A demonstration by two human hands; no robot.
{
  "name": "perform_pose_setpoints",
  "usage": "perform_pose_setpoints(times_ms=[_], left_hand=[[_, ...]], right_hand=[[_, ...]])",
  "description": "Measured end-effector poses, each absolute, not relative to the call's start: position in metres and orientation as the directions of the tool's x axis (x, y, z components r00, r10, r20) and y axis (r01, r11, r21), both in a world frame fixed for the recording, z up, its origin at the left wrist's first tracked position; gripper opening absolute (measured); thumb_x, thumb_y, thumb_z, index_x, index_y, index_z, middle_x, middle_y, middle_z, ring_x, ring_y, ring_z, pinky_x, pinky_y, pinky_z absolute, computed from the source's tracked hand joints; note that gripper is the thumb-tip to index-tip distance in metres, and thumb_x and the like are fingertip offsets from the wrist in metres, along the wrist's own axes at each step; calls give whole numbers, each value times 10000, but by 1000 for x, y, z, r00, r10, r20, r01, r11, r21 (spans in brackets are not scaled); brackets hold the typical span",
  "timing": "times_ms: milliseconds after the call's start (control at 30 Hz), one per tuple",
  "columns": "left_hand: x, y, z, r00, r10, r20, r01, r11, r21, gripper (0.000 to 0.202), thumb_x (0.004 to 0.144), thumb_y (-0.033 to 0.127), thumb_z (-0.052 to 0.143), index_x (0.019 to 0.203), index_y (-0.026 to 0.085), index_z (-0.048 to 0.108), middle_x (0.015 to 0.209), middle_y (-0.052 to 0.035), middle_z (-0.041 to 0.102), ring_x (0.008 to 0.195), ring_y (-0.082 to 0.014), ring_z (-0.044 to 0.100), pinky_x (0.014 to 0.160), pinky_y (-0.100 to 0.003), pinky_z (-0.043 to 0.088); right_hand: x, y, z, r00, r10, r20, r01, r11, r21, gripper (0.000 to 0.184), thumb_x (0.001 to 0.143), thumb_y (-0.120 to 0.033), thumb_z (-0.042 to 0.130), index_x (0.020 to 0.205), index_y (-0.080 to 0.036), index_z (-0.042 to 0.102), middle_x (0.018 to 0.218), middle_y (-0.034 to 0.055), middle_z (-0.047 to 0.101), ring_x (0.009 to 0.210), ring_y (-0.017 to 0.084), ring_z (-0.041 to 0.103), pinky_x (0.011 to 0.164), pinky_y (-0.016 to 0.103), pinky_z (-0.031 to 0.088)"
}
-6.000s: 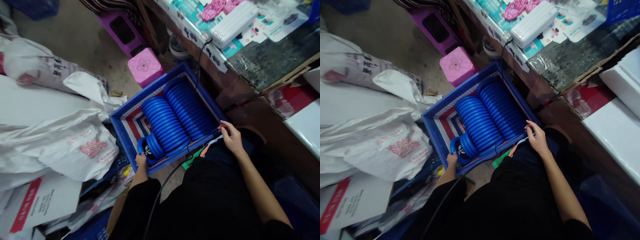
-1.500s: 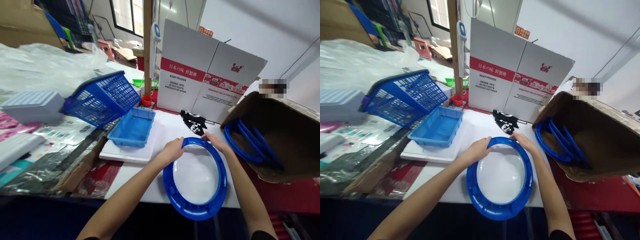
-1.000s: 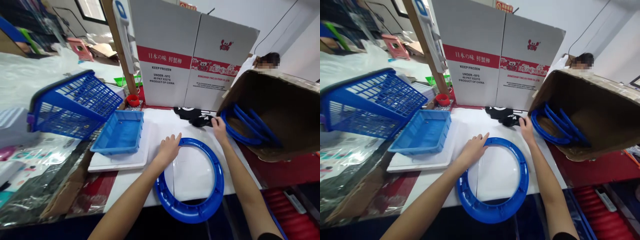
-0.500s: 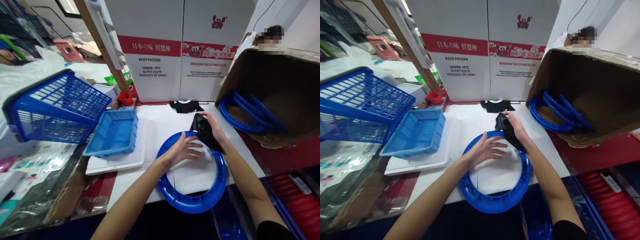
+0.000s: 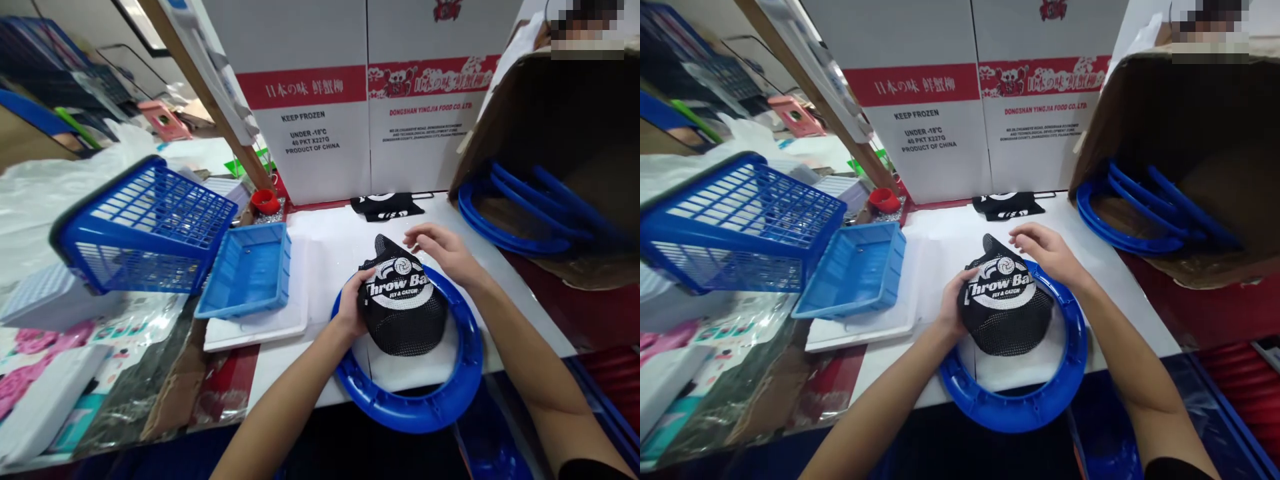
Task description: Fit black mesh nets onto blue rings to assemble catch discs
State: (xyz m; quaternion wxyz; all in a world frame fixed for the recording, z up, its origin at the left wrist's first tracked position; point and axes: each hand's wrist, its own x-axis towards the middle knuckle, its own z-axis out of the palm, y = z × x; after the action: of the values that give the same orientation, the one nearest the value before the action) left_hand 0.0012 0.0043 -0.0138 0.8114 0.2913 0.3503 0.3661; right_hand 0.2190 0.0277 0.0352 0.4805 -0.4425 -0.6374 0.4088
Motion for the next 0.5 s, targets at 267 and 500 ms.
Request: perform_pose_setpoints(times_ms=[267, 500], left_hand=[[-1, 15, -15, 490, 765, -418, -281, 593, 755, 443, 865, 456, 711, 1148, 118, 758, 1072, -153, 847, 1075, -352, 800, 1065, -516, 609], [-1, 12, -20, 569, 790, -230, 447, -62, 893, 319, 933, 368, 662, 1177, 191, 766, 1287, -136, 801, 1236, -369, 713, 1154, -512, 514]], right_hand=[[233, 45, 18, -462, 844, -274, -33, -324, -945, 528, 713, -505, 943, 1076, -221, 686, 853, -13, 709, 767, 167, 682, 707, 288, 566], [244, 52, 0, -362, 916, -171, 684, 136, -716, 555, 767, -126, 739, 1307, -243, 692, 960, -1, 706, 790, 164, 633, 705, 268, 497]])
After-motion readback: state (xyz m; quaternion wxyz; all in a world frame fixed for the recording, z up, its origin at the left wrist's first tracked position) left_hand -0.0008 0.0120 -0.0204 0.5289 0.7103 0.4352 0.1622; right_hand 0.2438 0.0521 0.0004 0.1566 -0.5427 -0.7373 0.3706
